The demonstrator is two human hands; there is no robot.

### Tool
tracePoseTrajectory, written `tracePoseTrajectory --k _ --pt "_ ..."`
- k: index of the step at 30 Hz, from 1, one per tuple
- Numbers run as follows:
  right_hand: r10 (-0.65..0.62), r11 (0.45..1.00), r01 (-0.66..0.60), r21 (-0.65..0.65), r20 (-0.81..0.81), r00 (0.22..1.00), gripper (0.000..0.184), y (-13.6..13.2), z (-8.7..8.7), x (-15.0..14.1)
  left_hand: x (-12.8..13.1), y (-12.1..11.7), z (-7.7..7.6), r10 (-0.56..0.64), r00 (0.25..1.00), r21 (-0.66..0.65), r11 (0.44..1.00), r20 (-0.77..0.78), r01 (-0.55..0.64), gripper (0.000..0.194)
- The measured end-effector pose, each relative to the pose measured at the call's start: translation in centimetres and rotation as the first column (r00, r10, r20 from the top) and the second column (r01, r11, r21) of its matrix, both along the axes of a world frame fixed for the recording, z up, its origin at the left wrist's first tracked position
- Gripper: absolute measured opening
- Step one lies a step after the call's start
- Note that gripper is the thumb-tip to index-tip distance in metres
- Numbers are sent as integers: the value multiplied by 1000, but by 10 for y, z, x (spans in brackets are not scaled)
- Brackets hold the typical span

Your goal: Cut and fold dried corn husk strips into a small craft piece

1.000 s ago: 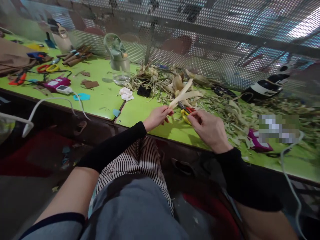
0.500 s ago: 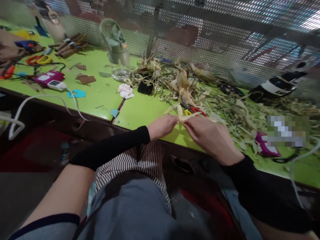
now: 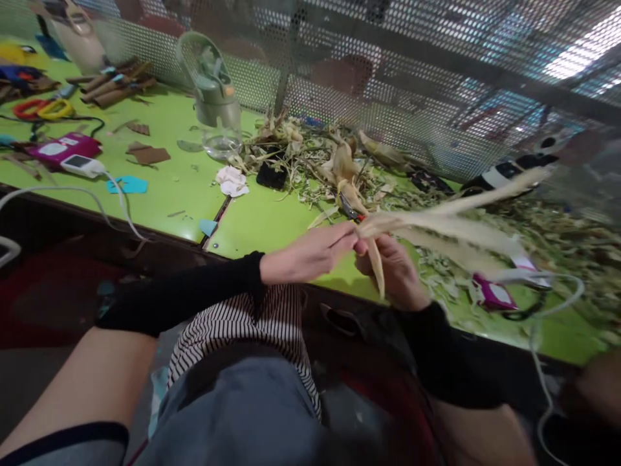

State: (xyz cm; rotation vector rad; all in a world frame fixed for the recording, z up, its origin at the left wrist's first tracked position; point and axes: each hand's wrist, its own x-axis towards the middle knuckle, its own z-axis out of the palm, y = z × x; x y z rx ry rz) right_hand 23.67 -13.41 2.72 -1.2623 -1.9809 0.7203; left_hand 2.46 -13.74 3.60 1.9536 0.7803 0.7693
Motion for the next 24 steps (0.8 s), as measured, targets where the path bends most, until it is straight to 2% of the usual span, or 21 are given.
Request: tracePoseTrajectory --k 3,5,7,8,10,12,14,16,18,20,21,22,23,24 --pt "-45 995 22 -93 -255 966 38 2 -23 -23 13 27 -11 165 976 23 986 -143 -164 26" --pt "-136 982 52 -183 -482 865 39 0 -42 -39 22 39 -20 226 951 86 973 -209 -212 27" --pt "-232 966 97 -240 -635 737 41 -5 -58 -51 28 46 -24 260 931 174 960 -258 -220 31" --pt "-270 959 140 -244 -655 705 40 -6 -63 -53 30 48 -24 269 921 227 951 -283 -208 30" --pt "-310 951 248 -187 -603 735 37 -10 -64 -53 31 49 -21 280 894 341 927 -350 -157 26" --pt "-310 946 321 -49 -427 849 29 -13 -54 -45 30 47 -18 288 848 434 898 -444 -78 26" --pt "-274 950 292 107 -159 949 22 -14 -36 -33 28 45 -17 281 790 478 878 -546 19 30" --pt "-230 956 205 211 98 968 18 -12 -14 -19 24 41 -19 226 751 477 869 -620 132 32" --pt "-154 975 102 197 271 950 20 -7 7 -5 18 36 -18 88 757 430 862 -647 267 28" --pt "15 998 -32 47 326 945 24 1 23 8 9 31 -13 -137 792 341 849 -595 403 20" --pt "88 996 -83 -27 294 952 27 4 28 11 4 29 -8 -272 807 275 843 -524 463 18" --pt "124 992 -111 -66 237 963 31 6 31 13 -1 27 -4 -354 842 222 856 -406 467 18" --pt "116 992 -107 -61 169 979 37 6 30 12 -5 26 1 -353 899 162 902 -257 401 21" --pt "74 997 -72 -20 100 992 42 6 26 8 -6 24 4 -278 954 70 955 -115 287 25"
